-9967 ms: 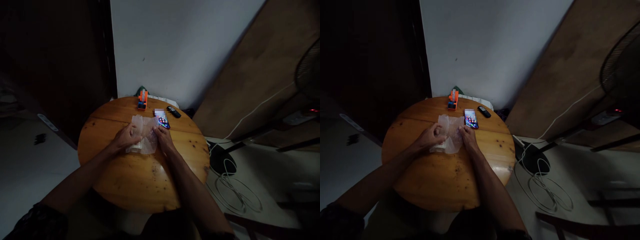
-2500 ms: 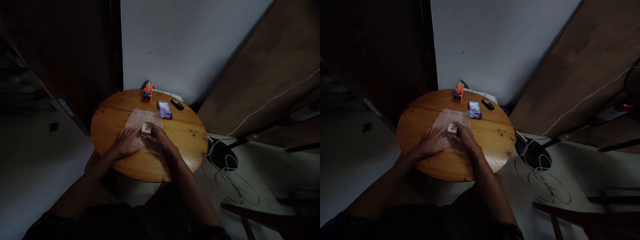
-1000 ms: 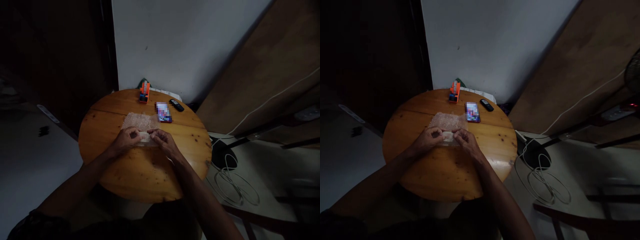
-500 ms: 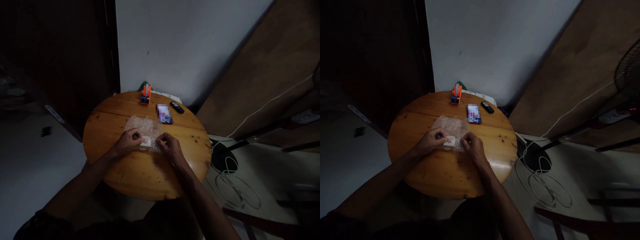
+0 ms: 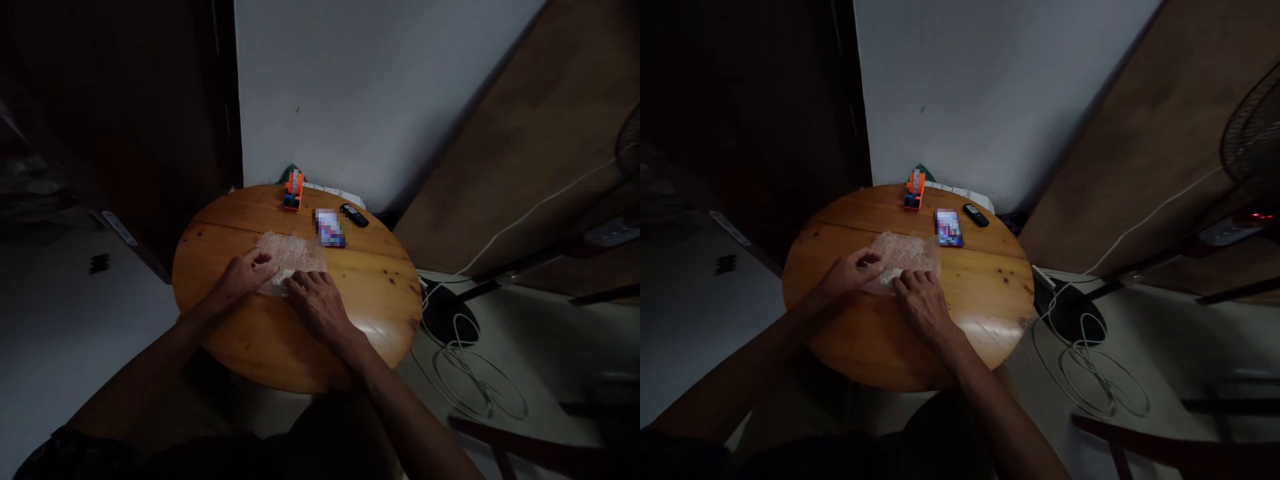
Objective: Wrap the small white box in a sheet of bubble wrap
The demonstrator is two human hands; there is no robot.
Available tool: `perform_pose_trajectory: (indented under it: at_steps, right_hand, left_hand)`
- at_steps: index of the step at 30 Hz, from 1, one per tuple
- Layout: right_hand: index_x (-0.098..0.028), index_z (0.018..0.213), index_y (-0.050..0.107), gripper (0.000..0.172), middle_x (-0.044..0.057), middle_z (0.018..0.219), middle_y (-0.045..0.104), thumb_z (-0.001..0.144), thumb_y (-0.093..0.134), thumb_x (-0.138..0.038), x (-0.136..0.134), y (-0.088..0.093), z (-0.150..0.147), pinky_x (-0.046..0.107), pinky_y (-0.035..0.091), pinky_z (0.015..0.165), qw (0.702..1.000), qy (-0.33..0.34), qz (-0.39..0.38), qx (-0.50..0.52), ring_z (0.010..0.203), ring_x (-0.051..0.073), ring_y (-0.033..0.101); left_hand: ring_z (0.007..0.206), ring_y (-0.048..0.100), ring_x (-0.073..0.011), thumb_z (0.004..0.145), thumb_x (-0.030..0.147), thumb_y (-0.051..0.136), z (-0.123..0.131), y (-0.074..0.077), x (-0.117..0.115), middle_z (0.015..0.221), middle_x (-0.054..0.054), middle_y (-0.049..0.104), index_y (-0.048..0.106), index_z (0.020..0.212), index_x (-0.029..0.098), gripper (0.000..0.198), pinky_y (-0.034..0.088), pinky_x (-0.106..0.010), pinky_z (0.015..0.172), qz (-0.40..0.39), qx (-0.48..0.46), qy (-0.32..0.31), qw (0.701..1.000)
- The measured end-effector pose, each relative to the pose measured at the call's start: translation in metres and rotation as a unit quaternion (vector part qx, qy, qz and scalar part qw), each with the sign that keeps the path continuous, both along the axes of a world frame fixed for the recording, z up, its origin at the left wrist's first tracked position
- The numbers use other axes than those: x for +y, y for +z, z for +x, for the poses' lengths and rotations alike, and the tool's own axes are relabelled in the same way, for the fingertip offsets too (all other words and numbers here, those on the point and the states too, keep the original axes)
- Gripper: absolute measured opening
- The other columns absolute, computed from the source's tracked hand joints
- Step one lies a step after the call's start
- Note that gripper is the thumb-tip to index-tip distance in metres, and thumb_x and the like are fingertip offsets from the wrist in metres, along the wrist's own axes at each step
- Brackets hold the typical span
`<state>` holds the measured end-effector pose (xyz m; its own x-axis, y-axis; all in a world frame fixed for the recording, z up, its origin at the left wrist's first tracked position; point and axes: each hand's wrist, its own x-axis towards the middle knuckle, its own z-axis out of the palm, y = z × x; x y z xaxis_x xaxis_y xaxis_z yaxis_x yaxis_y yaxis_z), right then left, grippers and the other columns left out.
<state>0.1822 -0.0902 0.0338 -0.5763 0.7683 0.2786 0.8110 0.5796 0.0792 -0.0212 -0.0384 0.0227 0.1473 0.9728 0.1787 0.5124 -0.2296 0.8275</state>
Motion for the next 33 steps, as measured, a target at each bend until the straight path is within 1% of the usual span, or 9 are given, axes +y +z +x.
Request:
perform_pose_trajectory:
  at_steps: [5, 8, 12, 17, 20, 24, 27, 29, 33]
  right_hand:
    - [-0.021, 0.112, 0.066, 0.021, 0.012, 0.106, 0.067, 0.100, 0.049, -0.025, 0.004, 0.004, -0.005, 0.039, 0.032, 0.080, 1.000, -0.004, 0.007, -0.012, 0.092, 0.025, 0.053]
    - [-0.021, 0.110, 0.067, 0.023, 0.013, 0.104, 0.067, 0.101, 0.047, -0.026, 0.008, 0.005, -0.008, 0.039, 0.031, 0.080, 1.000, -0.006, 0.003, -0.010, 0.093, 0.025, 0.053]
    - [-0.021, 0.112, 0.068, 0.025, 0.014, 0.103, 0.066, 0.100, 0.047, -0.025, 0.012, 0.005, -0.011, 0.040, 0.032, 0.080, 1.000, -0.003, 0.001, -0.012, 0.095, 0.028, 0.053]
    - [-0.021, 0.115, 0.067, 0.026, 0.014, 0.105, 0.066, 0.100, 0.046, -0.025, 0.013, 0.008, -0.014, 0.040, 0.032, 0.081, 1.000, -0.016, -0.012, -0.015, 0.099, 0.028, 0.053]
    - [-0.021, 0.115, 0.067, 0.027, 0.014, 0.107, 0.066, 0.101, 0.045, -0.027, 0.014, 0.008, -0.014, 0.040, 0.032, 0.083, 0.999, -0.021, -0.024, -0.016, 0.101, 0.027, 0.053]
    - [-0.022, 0.117, 0.066, 0.028, 0.013, 0.109, 0.065, 0.101, 0.043, -0.027, 0.015, 0.007, -0.014, 0.039, 0.031, 0.083, 0.999, -0.025, -0.033, -0.021, 0.103, 0.028, 0.052]
    - [-0.021, 0.120, 0.065, 0.029, 0.013, 0.110, 0.065, 0.101, 0.044, -0.026, 0.013, 0.009, -0.014, 0.039, 0.030, 0.084, 0.999, -0.028, -0.039, -0.025, 0.104, 0.028, 0.052]
    - [-0.020, 0.123, 0.064, 0.031, 0.014, 0.110, 0.065, 0.100, 0.044, -0.025, 0.012, 0.012, -0.015, 0.040, 0.030, 0.085, 0.998, -0.026, -0.047, -0.032, 0.105, 0.028, 0.052]
    - [-0.020, 0.127, 0.063, 0.034, 0.015, 0.112, 0.064, 0.100, 0.041, -0.023, 0.012, 0.020, -0.016, 0.042, 0.031, 0.085, 0.997, -0.012, -0.054, -0.050, 0.104, 0.029, 0.053]
  left_hand:
    - [0.081, 0.068, -0.0239, 0.070, 0.057, 0.065, -0.042, 0.002, -0.010, 0.096, -0.008, 0.073, 0.068, 0.105, 0.017, 0.053, 0.052, -0.033, 0.073, -0.050, 0.131, 0.048, 0.989]
    - [0.079, 0.068, -0.0250, 0.067, 0.057, 0.067, -0.045, 0.004, -0.010, 0.087, -0.007, 0.073, 0.068, 0.100, 0.018, 0.051, 0.049, -0.032, 0.068, -0.083, 0.192, 0.063, 0.976]
    - [0.067, 0.062, -0.0219, 0.066, 0.050, 0.068, -0.036, 0.005, -0.005, 0.071, -0.003, 0.067, 0.064, 0.081, 0.021, 0.033, 0.040, -0.029, 0.059, -0.088, 0.218, 0.060, 0.970]
    - [0.051, 0.044, -0.0122, 0.066, 0.038, 0.059, -0.030, 0.007, -0.006, 0.055, 0.004, 0.049, 0.055, 0.062, 0.020, 0.019, 0.028, -0.024, 0.048, -0.167, 0.071, -0.006, 0.983]
    - [0.051, 0.039, -0.0093, 0.063, 0.034, 0.059, -0.023, 0.015, -0.009, 0.055, 0.006, 0.045, 0.054, 0.059, 0.018, 0.017, 0.026, -0.022, 0.047, -0.183, 0.001, -0.008, 0.983]
    - [0.053, 0.044, -0.0080, 0.060, 0.027, 0.062, -0.005, 0.023, -0.013, 0.060, 0.006, 0.050, 0.054, 0.068, 0.017, 0.014, 0.033, -0.019, 0.048, -0.187, -0.111, 0.039, 0.975]
    - [0.055, 0.053, -0.0101, 0.058, 0.022, 0.066, 0.006, 0.021, -0.015, 0.073, 0.004, 0.060, 0.055, 0.090, 0.019, 0.034, 0.041, -0.020, 0.047, -0.230, -0.237, 0.085, 0.940]
    - [0.056, 0.057, -0.0109, 0.057, 0.023, 0.072, 0.008, 0.017, -0.017, 0.080, 0.002, 0.064, 0.054, 0.100, 0.020, 0.046, 0.042, -0.020, 0.045, -0.246, -0.275, 0.098, 0.924]
    - [0.049, 0.052, -0.0080, 0.060, 0.037, 0.079, 0.004, 0.010, -0.016, 0.069, 0.002, 0.061, 0.060, 0.089, 0.016, 0.041, 0.035, -0.016, 0.039, -0.246, -0.267, 0.081, 0.928]
